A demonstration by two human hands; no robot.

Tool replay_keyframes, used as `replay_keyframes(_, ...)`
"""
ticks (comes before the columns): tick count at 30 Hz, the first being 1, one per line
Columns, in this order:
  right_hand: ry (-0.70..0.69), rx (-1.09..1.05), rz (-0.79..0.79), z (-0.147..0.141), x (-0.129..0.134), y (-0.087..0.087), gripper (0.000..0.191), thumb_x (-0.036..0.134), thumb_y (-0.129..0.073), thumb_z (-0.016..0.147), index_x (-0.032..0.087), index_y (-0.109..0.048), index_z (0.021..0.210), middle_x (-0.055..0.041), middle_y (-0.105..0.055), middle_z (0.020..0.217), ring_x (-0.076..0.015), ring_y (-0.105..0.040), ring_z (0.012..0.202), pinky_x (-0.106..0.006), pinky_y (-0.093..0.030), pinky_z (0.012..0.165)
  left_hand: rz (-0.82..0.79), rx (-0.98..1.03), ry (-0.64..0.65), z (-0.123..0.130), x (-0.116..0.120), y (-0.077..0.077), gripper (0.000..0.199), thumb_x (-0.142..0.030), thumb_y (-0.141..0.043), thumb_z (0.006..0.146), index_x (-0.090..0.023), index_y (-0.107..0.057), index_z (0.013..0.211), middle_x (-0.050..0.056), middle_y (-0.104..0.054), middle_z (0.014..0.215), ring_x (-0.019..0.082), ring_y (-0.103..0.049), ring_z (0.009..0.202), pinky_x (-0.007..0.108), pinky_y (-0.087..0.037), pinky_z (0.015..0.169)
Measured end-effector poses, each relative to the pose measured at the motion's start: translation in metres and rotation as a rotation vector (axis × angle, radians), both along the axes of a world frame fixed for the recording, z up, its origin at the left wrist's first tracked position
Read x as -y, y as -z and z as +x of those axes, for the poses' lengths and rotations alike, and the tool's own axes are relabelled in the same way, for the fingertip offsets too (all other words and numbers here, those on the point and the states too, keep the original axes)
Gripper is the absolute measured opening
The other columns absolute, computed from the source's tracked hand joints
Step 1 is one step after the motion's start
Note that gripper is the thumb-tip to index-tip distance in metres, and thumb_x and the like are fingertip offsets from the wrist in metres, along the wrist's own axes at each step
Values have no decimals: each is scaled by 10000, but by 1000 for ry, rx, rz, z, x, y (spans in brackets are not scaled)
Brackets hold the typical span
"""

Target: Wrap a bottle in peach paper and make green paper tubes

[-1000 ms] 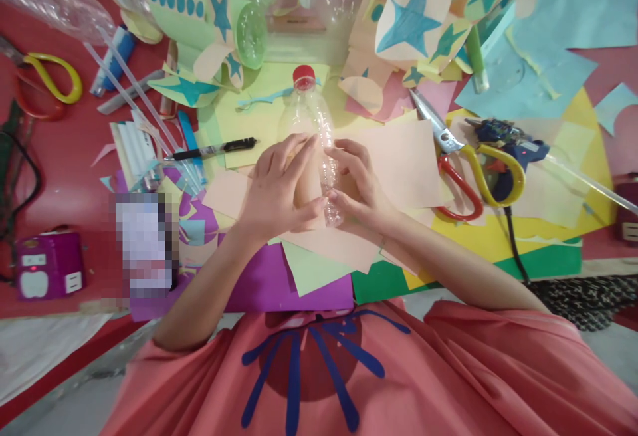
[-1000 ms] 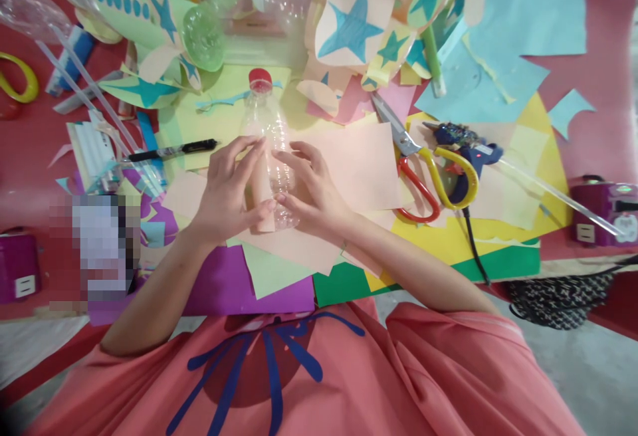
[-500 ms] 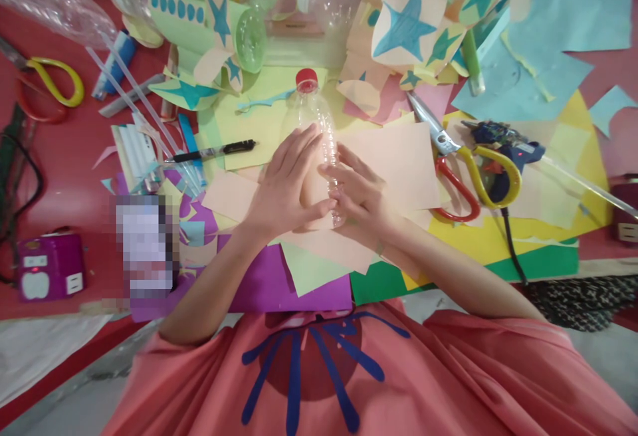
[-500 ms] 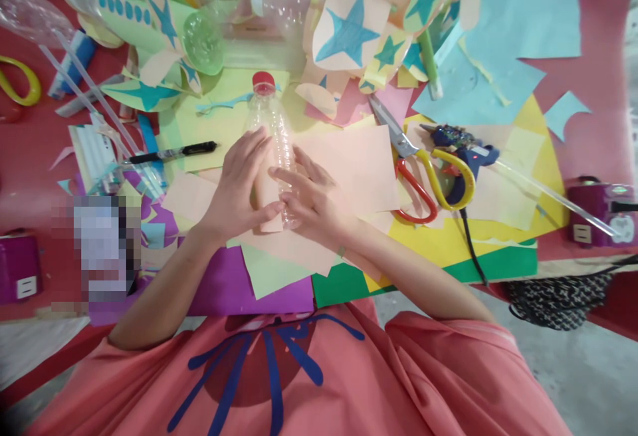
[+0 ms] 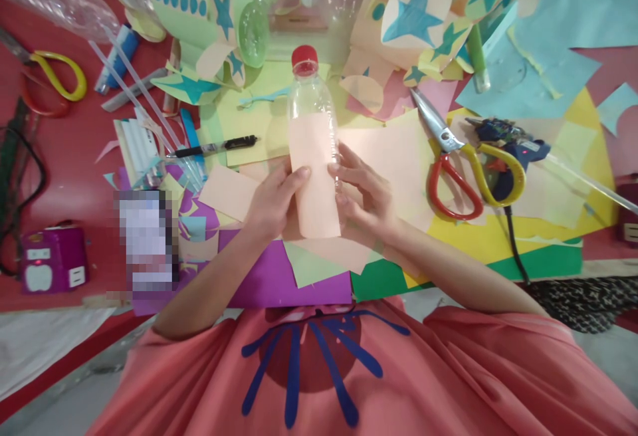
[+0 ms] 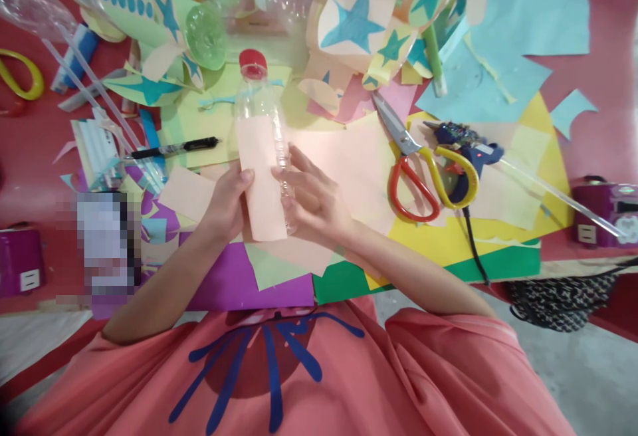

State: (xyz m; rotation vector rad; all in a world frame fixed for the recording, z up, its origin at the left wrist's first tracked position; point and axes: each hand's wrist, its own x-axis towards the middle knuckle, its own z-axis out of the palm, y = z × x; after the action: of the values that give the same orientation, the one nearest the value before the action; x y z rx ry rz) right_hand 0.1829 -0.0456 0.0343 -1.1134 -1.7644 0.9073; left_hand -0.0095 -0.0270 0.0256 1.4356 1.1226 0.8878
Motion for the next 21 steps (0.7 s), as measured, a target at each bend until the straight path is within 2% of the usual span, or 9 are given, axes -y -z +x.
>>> replay_keyframes(3,-29,-19,24,-1,0,2,411,533,-484,875,295,-608,1187,-22,-471,1481,-283,-456,1364,-544,-444,1084,-216,227,35,3,3,-5,533,-596,-443,898,-209,-560,1245,81,-711,1132,287,-661,1091,418,-564,907)
replay_keyframes(6,-19,-28,94,-4,-3,5,409,563,-468,883,302,-616,1161,-14,-412,1518,-284,-418,1391,-539,-440,1092,-289,353,41,6,0,-8,514,-596,-524,844,-194,-597,1155,81,-725,1080,295,-660,1089,423,-558,921)
replay_keyframes(9,-8,4,163,-6,-7,7,347,503,-503,894,319,-608,1169,0,-349,1555,-279,-388,1410,-533,-455,1081,-357,425,-27,9,-4,-15,501,-577,-610,781,-167,-625,1068,93,-733,1021,307,-659,1084,421,-553,922)
replay_keyframes(14,-61,103,311,-4,-11,5,337,401,-514,911,301,-566,1228,-47,-531,1429,-255,-443,1376,-547,-440,1092,-436,513,-92,9,-2,-26,570,-524,-724,698,-173,-599,1130,79,-730,988,311,-669,1050,397,-561,872)
replay_keyframes(18,-98,110,399,-4,-12,3,365,324,-525,909,277,-518,1271,-82,-546,1413,-240,-474,1352,-522,-455,1080,-463,530,-110,6,2,-29,573,-493,-742,701,-212,-572,1170,63,-725,1029,303,-666,1042,382,-565,820)
replay_keyframes(21,-85,144,422,-3,-12,2,340,325,-540,899,259,-537,1233,-104,-570,1383,-249,-515,1310,-518,-481,1045,-488,532,-125,5,3,-31,562,-476,-765,684,-227,-575,1150,56,-727,1021,308,-664,1028,389,-567,789)
